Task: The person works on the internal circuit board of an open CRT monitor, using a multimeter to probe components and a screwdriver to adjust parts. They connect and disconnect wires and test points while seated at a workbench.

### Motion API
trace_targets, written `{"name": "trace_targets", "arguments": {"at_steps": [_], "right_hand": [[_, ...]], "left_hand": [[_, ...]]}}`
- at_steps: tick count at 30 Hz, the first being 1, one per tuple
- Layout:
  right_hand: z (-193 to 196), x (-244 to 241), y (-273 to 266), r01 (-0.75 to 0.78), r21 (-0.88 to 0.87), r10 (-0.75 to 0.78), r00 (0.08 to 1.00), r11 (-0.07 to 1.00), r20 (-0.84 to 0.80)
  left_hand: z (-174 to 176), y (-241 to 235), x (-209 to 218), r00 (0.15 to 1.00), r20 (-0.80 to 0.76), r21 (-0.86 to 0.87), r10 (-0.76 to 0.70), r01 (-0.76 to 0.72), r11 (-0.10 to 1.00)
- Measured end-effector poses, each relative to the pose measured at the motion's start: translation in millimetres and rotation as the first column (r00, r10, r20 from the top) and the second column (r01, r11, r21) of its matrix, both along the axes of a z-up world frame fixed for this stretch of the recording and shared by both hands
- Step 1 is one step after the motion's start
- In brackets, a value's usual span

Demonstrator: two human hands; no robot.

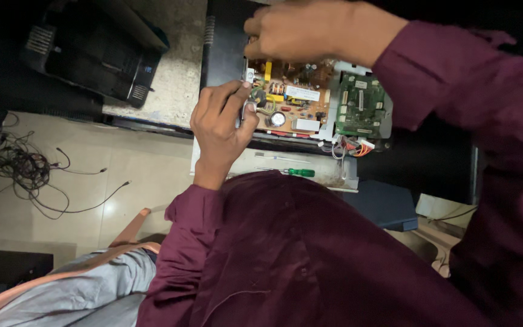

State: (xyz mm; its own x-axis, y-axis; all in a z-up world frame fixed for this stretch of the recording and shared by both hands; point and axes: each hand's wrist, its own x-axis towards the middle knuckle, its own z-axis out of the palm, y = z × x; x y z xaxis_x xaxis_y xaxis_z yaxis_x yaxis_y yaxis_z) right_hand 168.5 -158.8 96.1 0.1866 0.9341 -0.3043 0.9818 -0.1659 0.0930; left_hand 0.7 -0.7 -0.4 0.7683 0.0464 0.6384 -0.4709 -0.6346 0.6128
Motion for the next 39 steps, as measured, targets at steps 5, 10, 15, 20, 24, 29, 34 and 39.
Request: {"name": "trace_targets", "arguments": {"at_steps": [5, 10, 15, 20, 24, 29, 34, 39], "right_hand": [[2.2, 7.6, 2.1, 0.039, 0.093, -0.031, 0.996, 0.995, -0.081], [-1.5, -4.7, -9.5, -0.056, 0.071, 0.049, 0.994, 0.996, 0.099], [-11.2, 10.3, -8.1, -0.008, 0.153, 0.018, 0.998, 0.988, -0.064], [-19.4, 17.1, -1.9, 0.175, 0.000, -0.172, 0.967, 0.985, -0.190], [-15.1, 8.7, -8.6, -0.029, -0.022, 0.030, 0.999, 0.999, 0.016], [-18.4, 15.9, -3.2, 0.110, 0.040, -0.103, 0.982, 0.993, -0.156], [-27.7, 11.1, -16.2, 0.139, 0.094, -0.126, 0.984, 0.986, -0.128], [-26.4, 13.3, -21.1, 0.112, 0.163, -0.079, 0.977, 0.980, -0.198]], "left_hand": [[-1.4, -0.2, 0.2, 1.000, -0.003, -0.002, 0.006, -0.006, 1.000], [-0.6, -0.8, -0.4, 1.000, -0.007, 0.000, 0.003, -0.003, 1.000], [2.0, -0.3, 0.2, 1.000, -0.008, -0.008, -0.003, 0.003, 1.000], [-0.7, 0.6, -1.2, 1.000, -0.006, -0.011, -0.006, 0.006, 1.000], [-0.1, 1.0, -0.7, 1.000, -0.006, -0.006, -0.008, 0.008, 1.000], [-0.9, 0.6, 0.2, 1.000, -0.013, -0.005, 0.007, -0.007, 1.000], [-2.7, 0.6, -0.2, 1.000, -0.009, 0.003, -0.007, 0.007, 1.000], [1.0, -0.2, 1.8, 1.000, 0.003, 0.014, -0.011, 0.011, 1.000]]}}
